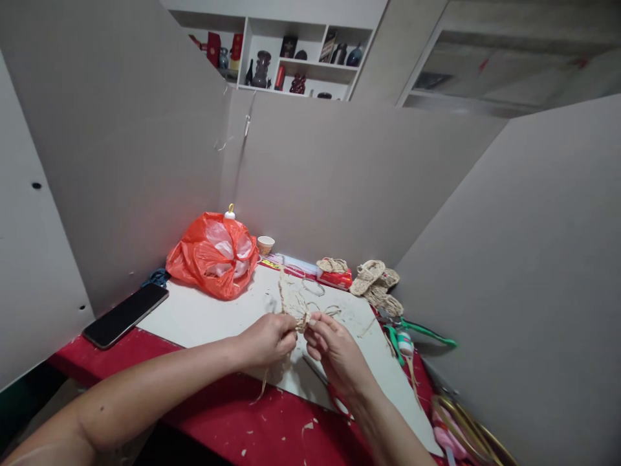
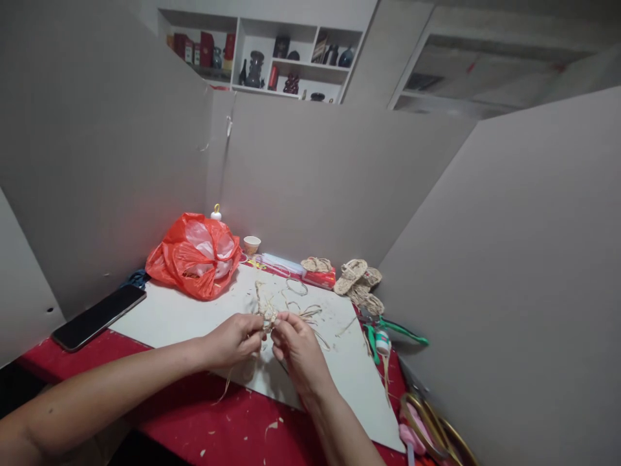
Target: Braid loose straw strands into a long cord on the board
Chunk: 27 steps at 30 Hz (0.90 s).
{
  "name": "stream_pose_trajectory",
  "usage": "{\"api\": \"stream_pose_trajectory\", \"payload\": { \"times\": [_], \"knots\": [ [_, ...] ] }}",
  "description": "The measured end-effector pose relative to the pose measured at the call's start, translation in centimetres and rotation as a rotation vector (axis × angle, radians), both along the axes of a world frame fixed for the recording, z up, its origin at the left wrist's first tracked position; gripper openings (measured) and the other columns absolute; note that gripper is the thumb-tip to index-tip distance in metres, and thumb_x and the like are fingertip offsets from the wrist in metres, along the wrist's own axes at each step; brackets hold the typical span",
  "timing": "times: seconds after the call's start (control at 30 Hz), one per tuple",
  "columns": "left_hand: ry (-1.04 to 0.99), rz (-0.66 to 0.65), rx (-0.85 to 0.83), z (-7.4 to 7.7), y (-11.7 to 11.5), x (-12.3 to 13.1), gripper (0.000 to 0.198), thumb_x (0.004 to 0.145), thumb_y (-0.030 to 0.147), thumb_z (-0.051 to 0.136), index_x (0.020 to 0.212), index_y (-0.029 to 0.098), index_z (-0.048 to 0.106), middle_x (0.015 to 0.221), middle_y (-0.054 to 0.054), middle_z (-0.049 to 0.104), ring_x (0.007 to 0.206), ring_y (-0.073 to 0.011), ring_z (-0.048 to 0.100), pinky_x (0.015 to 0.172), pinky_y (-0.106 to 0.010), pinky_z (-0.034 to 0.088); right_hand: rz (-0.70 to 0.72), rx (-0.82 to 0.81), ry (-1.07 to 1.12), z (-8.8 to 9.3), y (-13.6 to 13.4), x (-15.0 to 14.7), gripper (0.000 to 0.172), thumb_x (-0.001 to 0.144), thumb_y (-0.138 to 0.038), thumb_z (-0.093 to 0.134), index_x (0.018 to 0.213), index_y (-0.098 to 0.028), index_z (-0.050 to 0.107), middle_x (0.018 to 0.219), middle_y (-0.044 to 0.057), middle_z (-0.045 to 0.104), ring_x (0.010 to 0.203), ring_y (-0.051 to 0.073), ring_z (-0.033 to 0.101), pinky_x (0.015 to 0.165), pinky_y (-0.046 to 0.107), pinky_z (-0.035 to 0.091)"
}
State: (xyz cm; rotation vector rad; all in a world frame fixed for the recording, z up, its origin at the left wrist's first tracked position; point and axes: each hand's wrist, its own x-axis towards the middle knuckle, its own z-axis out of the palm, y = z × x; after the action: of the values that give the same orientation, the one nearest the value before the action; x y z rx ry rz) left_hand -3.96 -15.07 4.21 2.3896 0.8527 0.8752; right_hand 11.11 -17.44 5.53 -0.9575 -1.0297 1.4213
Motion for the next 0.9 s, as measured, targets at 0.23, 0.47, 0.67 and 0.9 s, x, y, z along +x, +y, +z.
{"api": "stream_pose_trajectory", "payload": {
  "times": [0.23,0.47,0.67,0.9],
  "knots": [
    [0.162,0.062,0.075,0.1,-0.4,-1.4,0.013,0.077,0.014,0.042,0.067,0.017,0.049,0.064,0.001,0.050,0.057,-0.0106,0.043,0.056,-0.021,0.033,0.169,-0.032,-0.121,0.0,-0.6,0.8,0.030,0.077,-0.041,0.062,0.069,-0.016,0.048,0.052,-0.003,0.051,0.040,0.005,0.039,0.040,0.017,0.028],
    [0.150,0.064,0.067,0.1,-0.8,-1.4,0.013,0.072,0.011,0.043,0.062,0.018,0.042,0.060,0.003,0.044,0.054,-0.0094,0.035,0.054,-0.021,0.028,-0.061,-0.161,0.071,0.2,0.2,1.4,0.033,0.062,-0.031,0.075,0.064,-0.017,0.046,0.050,-0.007,0.044,0.041,0.004,0.042,0.034,0.012,0.027],
    [0.011,-0.012,-0.182,-0.1,-0.7,-1.0,0.018,0.068,0.010,0.040,0.054,0.018,0.032,0.052,0.005,0.035,0.051,-0.0073,0.031,0.050,-0.020,0.026,-0.202,-0.221,0.200,-0.6,1.8,1.8,0.030,0.057,-0.019,0.075,0.063,-0.017,0.046,0.049,-0.009,0.042,0.039,0.003,0.042,0.031,0.010,0.030],
    [-0.158,-0.053,-0.698,-0.9,-0.5,-0.1,0.012,0.065,0.016,0.038,0.055,0.017,0.045,0.046,0.004,0.047,0.044,-0.0094,0.046,0.044,-0.019,0.033,-0.212,-0.204,0.193,-1.0,2.9,2.1,0.023,0.065,-0.021,0.073,0.067,-0.018,0.050,0.053,-0.006,0.048,0.041,0.005,0.048,0.035,0.012,0.042]
  ]
}}
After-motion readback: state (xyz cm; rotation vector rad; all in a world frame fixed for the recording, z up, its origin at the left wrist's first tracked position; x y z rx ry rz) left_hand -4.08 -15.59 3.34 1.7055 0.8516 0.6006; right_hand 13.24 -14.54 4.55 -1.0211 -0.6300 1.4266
